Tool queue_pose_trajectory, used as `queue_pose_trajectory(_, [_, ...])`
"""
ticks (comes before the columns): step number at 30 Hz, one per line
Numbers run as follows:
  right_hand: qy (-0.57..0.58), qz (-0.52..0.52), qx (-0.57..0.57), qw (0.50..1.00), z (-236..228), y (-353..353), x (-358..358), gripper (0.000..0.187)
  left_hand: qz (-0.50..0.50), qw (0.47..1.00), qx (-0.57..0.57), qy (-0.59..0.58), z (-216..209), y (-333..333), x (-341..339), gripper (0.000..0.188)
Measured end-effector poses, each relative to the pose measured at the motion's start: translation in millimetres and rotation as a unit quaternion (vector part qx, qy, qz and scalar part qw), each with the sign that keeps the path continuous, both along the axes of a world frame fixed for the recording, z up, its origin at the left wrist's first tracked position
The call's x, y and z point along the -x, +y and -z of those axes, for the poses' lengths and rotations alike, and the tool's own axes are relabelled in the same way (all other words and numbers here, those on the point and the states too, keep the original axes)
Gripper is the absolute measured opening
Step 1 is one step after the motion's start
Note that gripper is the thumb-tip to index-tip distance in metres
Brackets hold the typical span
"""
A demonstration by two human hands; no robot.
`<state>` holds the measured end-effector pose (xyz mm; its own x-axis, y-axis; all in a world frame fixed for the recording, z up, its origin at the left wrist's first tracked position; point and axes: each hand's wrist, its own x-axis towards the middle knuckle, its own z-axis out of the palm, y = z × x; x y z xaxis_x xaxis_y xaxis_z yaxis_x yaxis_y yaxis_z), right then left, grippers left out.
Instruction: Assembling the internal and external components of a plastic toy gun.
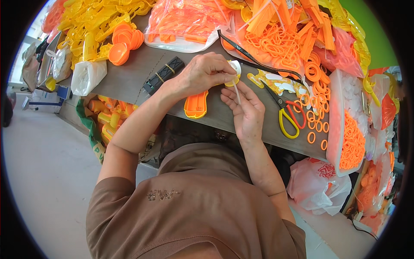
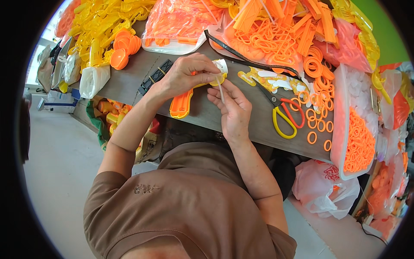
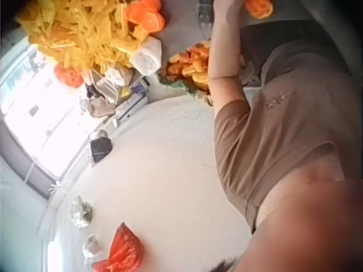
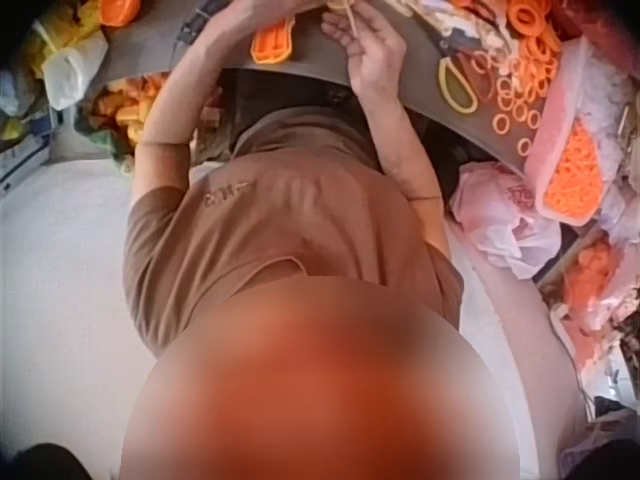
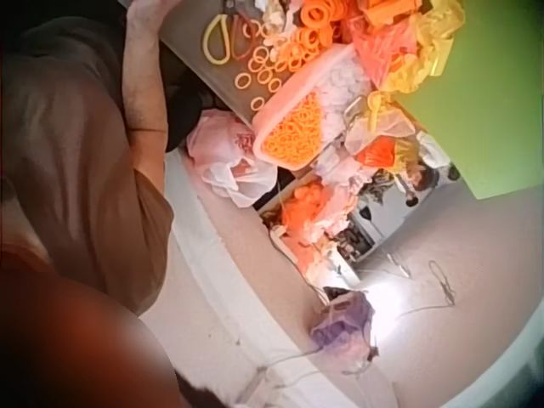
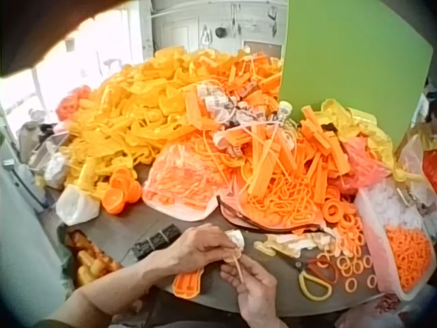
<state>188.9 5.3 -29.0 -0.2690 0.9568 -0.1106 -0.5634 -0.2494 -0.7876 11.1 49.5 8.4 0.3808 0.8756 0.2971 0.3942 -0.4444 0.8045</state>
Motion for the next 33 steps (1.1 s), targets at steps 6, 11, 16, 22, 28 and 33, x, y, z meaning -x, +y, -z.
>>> queue_pose_trajectory(6, [-0.018,-0.005,-0.025,1.0,3.7,-1.9,-1.1,0.036,0.021,0.999,-0.024,0.015,0.0,-1.2,1.3,0.017])
queue_pose_trajectory(11, [0.071,-0.053,0.01,0.996,2.9,3.1,-17.8,0.04,0.039,0.996,-0.066,0.043,-0.8,-7.3,0.7,0.019])
queue_pose_trajectory(16, [-0.075,-0.091,0.053,0.992,-14.2,13.5,-21.3,0.037,0.059,0.978,-0.181,0.082,-0.3,-19.3,-3.9,0.021])
queue_pose_trajectory(22, [-0.271,-0.046,0.032,0.961,-24.8,16.7,-14.3,0.041,-0.097,0.977,-0.191,-0.008,-11.2,-45.6,28.0,0.025])
queue_pose_trajectory(28, [-0.389,-0.022,-0.037,0.92,-33.1,18.0,-3.7,0.055,-0.181,0.963,-0.169,0.103,4.3,-67.1,34.9,0.043])
queue_pose_trajectory(33, [-0.354,-0.018,-0.056,0.933,-25.5,18.6,-4.6,0.06,-0.157,0.971,-0.141,0.115,17.6,-70.0,28.1,0.057])
